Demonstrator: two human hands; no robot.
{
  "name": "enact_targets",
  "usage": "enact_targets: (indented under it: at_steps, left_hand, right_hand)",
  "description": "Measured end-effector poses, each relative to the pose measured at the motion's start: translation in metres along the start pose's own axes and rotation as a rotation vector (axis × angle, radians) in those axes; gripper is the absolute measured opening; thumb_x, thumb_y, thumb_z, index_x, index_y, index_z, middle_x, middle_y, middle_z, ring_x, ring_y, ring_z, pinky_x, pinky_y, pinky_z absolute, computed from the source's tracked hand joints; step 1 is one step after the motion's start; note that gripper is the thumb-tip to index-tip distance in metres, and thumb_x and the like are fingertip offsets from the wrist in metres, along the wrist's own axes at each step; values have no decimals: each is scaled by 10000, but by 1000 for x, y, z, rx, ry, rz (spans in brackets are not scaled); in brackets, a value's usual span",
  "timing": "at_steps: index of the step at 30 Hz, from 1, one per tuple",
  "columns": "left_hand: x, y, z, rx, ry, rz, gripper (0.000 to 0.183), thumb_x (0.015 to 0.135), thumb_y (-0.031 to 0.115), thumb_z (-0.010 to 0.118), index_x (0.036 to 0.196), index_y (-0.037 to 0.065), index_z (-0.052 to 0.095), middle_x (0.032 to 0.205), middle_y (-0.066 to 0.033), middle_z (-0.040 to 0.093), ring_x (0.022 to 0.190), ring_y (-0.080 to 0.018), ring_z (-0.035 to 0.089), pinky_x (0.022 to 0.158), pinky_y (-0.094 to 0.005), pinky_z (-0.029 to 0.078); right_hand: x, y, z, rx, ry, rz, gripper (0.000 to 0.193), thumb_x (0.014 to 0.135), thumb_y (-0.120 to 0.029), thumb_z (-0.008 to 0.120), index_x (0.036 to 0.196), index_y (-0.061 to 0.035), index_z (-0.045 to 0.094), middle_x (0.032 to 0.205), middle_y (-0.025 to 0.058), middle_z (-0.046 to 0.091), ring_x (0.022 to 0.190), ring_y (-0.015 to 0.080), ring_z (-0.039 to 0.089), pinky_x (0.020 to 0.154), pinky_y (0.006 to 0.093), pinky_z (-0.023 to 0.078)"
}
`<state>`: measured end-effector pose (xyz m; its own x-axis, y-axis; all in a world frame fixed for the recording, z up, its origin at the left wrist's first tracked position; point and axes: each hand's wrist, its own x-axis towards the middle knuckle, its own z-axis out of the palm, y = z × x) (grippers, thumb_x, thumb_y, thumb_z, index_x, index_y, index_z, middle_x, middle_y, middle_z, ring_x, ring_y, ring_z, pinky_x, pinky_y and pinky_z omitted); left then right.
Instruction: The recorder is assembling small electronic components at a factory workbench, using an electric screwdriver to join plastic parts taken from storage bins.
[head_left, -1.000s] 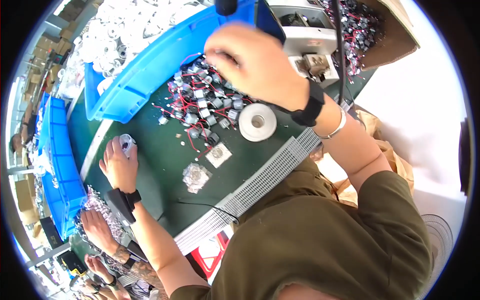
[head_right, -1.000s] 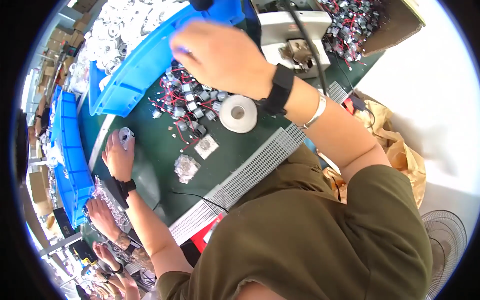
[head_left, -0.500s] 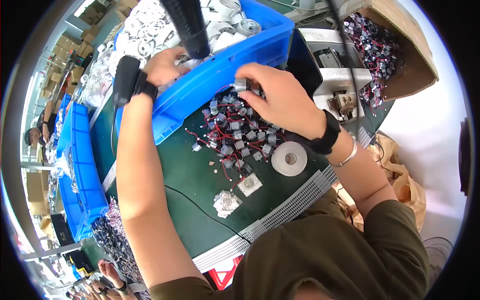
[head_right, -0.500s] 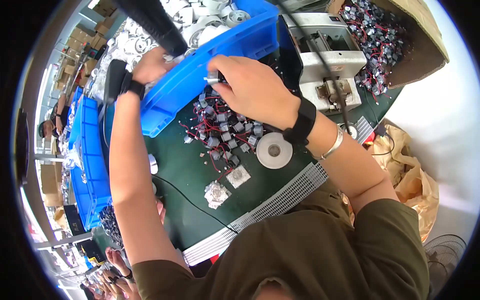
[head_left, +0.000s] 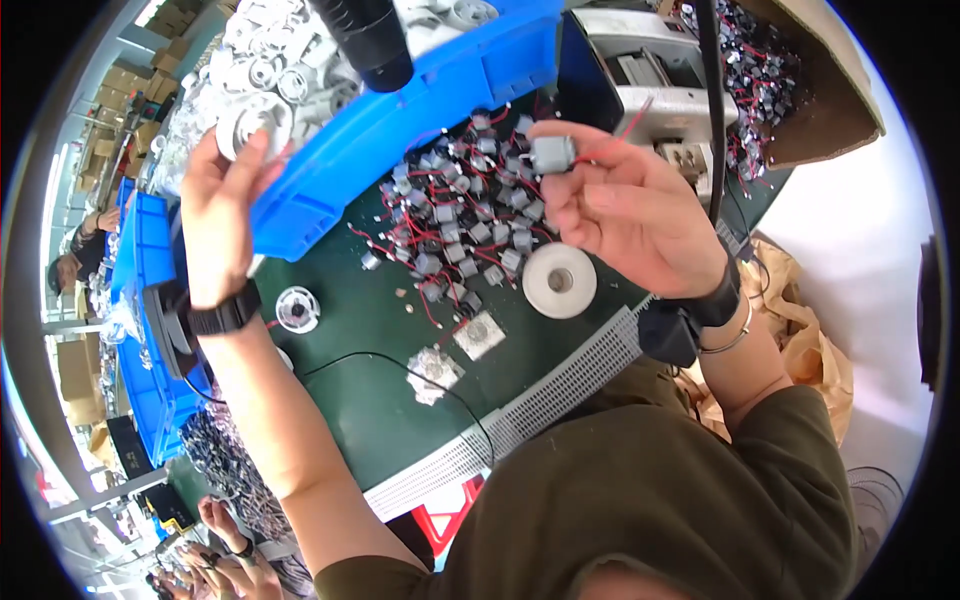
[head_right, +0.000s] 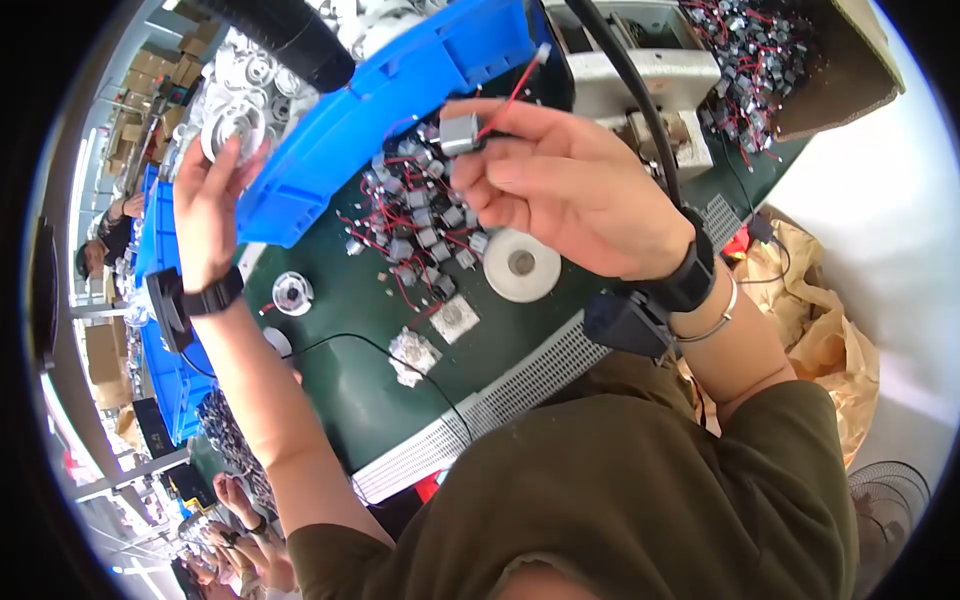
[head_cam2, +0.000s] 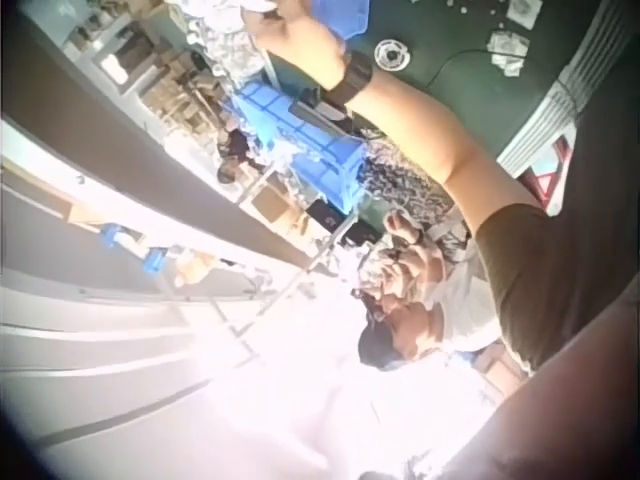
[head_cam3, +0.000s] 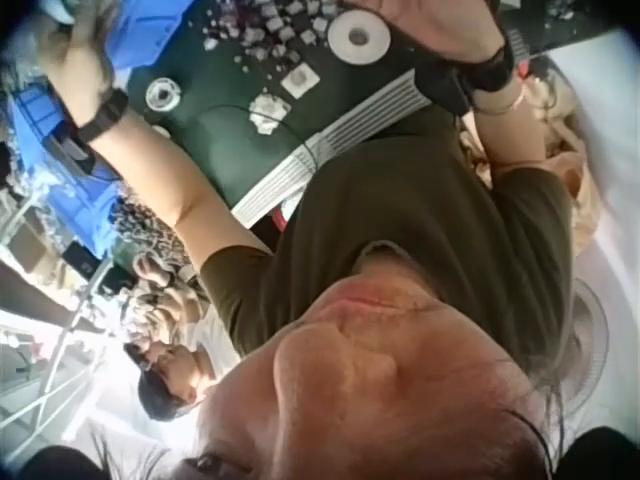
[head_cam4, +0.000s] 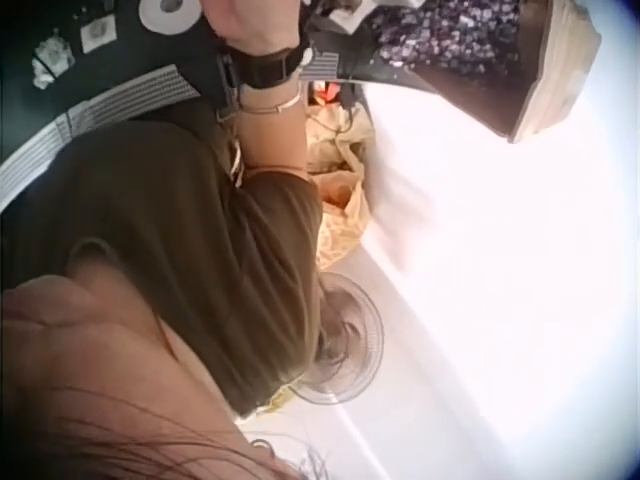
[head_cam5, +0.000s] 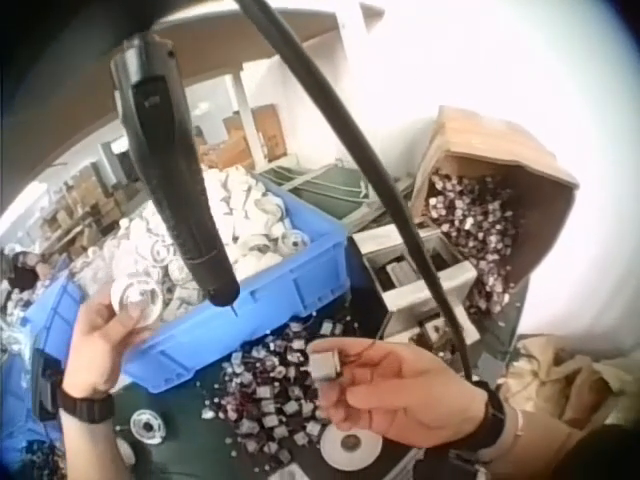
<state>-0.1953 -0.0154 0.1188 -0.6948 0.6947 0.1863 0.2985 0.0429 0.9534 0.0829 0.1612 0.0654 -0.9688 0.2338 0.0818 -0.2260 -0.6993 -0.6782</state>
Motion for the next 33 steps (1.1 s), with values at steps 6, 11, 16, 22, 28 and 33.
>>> enact_targets:
  at_steps: [6,11,16,22,28,33]
  left_hand:
    - [-111,-16,114,313,-194,327,334,779,26,657,1106,2,589,1123,-123,610,987,-261,610,862,-348,491]
    - [-138,-46,162,599,-357,625,396,723,95,697,1095,16,585,1208,-165,533,1078,-338,550,905,-387,459]
    - [-144,-53,169,447,-281,555,522,685,138,757,1130,-14,532,1252,-195,484,1110,-357,521,909,-410,450]
    - [-141,-57,168,393,-241,386,684,627,135,800,1209,1,465,1177,-200,509,1062,-347,526,889,-397,442]
    - [-137,-58,170,310,-286,424,667,597,135,800,1163,4,472,1096,-176,538,984,-338,544,831,-394,459]
    - [-138,-63,177,403,-105,510,616,587,119,797,1106,9,483,1042,-163,556,940,-341,556,786,-400,469]
  right_hand:
    - [-15,1,-3,-392,81,-93,366,893,-85,569,1236,13,491,923,57,581,816,108,578,695,227,507]
    - [-25,7,-23,-698,154,-270,355,849,-20,599,1190,28,515,1009,57,586,869,124,594,776,244,504]
    - [-41,4,-27,-801,94,-98,310,805,63,613,1103,12,543,995,43,575,885,109,588,786,249,505]
    - [-34,12,-29,-1384,-49,-263,267,771,0,670,1025,-36,597,955,56,599,819,151,595,722,271,506]
    - [-30,23,-23,-1637,-112,-403,258,678,-29,707,889,-53,559,862,74,570,792,267,560,675,339,470]
    - [-30,32,-13,-1677,-89,-404,225,682,-41,704,849,-52,553,817,80,529,779,276,543,664,357,462]
